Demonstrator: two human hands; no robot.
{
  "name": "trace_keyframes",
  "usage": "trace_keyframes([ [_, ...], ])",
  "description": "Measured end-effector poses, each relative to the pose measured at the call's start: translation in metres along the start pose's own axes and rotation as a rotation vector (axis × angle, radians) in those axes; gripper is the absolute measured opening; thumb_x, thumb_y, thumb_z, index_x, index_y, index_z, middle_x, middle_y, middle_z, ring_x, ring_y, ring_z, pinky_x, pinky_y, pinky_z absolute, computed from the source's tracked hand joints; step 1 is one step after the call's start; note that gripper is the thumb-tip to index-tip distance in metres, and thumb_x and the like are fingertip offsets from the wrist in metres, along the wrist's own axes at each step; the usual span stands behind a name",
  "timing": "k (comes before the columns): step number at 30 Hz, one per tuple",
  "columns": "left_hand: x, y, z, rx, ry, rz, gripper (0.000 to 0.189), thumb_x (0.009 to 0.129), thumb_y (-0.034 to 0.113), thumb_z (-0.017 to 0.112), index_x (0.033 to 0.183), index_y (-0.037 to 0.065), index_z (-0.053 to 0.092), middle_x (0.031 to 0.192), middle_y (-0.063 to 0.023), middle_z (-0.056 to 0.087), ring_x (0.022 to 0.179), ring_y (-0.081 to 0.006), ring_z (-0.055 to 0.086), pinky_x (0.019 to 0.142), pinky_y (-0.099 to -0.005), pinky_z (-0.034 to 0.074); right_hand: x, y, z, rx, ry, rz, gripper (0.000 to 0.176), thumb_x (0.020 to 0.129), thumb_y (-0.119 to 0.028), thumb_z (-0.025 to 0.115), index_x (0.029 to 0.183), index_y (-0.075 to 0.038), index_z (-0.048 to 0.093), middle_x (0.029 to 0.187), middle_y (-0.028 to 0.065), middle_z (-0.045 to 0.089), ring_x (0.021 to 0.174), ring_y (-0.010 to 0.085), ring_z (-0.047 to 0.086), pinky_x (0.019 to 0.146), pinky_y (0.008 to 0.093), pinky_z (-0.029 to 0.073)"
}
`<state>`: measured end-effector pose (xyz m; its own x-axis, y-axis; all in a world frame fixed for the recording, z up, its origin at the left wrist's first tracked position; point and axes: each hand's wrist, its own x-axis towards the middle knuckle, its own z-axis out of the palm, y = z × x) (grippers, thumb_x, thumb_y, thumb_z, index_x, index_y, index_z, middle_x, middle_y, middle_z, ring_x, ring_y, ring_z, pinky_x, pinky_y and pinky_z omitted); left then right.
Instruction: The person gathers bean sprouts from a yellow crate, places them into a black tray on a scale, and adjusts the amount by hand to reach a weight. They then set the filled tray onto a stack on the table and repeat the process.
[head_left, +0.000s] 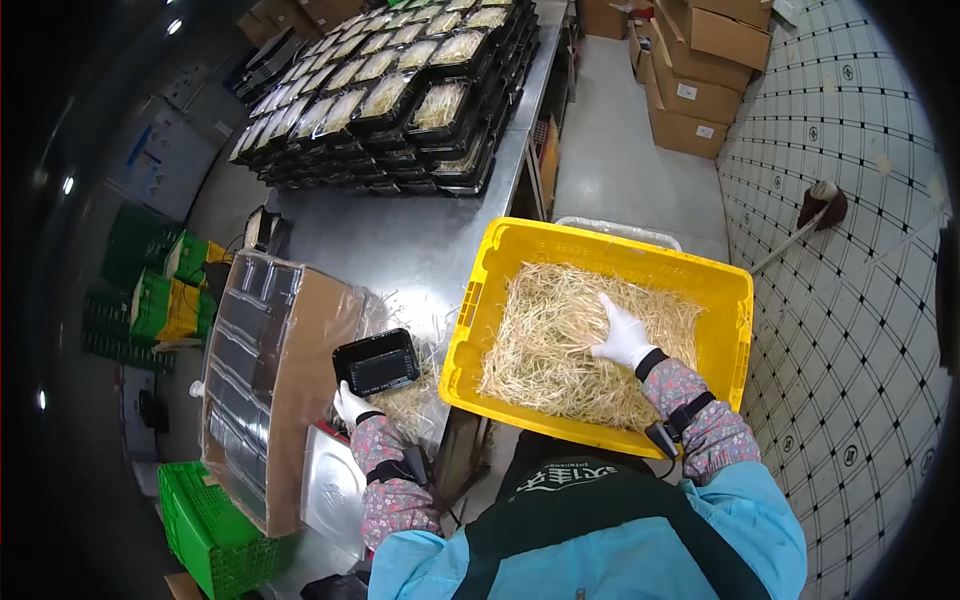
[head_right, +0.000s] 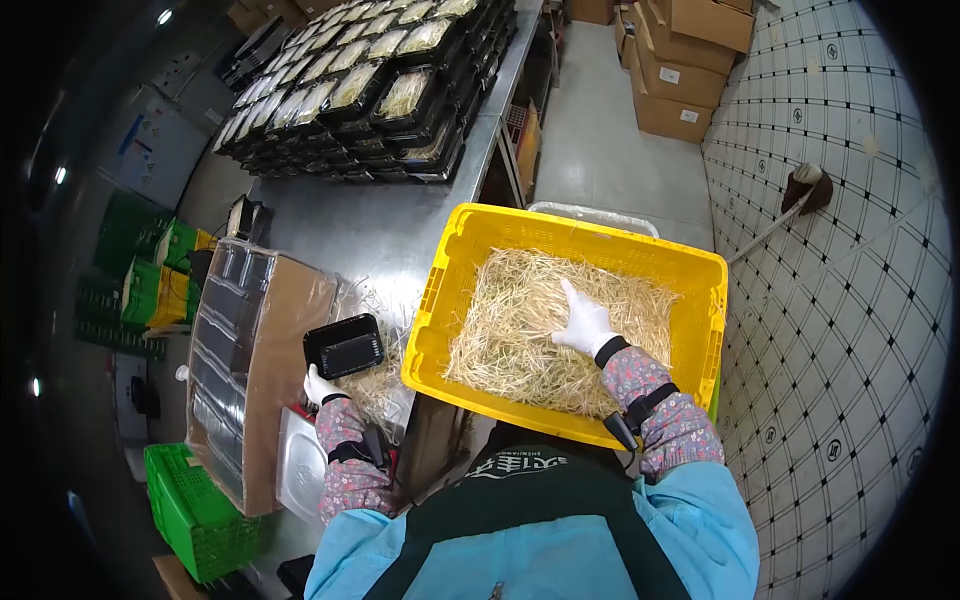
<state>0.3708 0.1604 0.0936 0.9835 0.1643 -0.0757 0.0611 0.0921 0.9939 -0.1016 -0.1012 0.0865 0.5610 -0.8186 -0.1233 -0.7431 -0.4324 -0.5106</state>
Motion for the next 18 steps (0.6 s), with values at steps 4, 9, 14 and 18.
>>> trace_keyframes([
  [4,-0.039,0.051,0.002,0.014,-0.035,0.086,0.028,0.090,0.012,0.065,0.112,-0.003,0.060,0.109,-0.0108,0.063,0.094,-0.0200,0.060,0.084,-0.0318,0.051,0.008,-0.023,-0.042,-0.024,-0.060,-0.081,0.109,0.059,-0.034,0.082,0.147,-0.001,0.028,0.112,0.0223,0.063,0.104,0.0353,0.062,0.089,0.0407,0.050],
  [9,-0.109,0.103,0.030,0.171,-0.191,0.736,0.040,0.098,0.014,0.055,0.132,-0.005,0.048,0.135,-0.0196,0.050,0.126,-0.0292,0.046,0.110,-0.0408,0.033,0.023,-0.096,-0.070,-0.128,0.031,-0.407,0.099,0.058,-0.031,0.082,0.140,0.001,0.038,0.114,0.0203,0.061,0.107,0.0347,0.059,0.093,0.0409,0.048],
  [14,-0.198,0.156,0.034,0.569,-0.385,1.300,0.057,0.089,0.017,0.061,0.142,0.004,0.043,0.150,-0.0221,0.032,0.140,-0.0419,0.028,0.115,-0.0510,0.023,0.028,-0.220,-0.069,-0.275,0.028,-0.736,0.087,0.057,-0.028,0.081,0.131,0.000,0.047,0.100,0.0164,0.060,0.097,0.0321,0.059,0.086,0.0412,0.048],
  [18,-0.183,0.130,0.002,0.722,-0.528,1.121,0.049,0.089,0.021,0.060,0.136,0.006,0.052,0.145,-0.0185,0.042,0.136,-0.0419,0.034,0.111,-0.0483,0.030,0.017,-0.316,-0.029,-0.282,0.056,-0.941,0.056,0.057,-0.028,0.080,0.102,-0.004,0.056,0.095,0.0132,0.060,0.093,0.0297,0.058,0.077,0.0403,0.047],
])
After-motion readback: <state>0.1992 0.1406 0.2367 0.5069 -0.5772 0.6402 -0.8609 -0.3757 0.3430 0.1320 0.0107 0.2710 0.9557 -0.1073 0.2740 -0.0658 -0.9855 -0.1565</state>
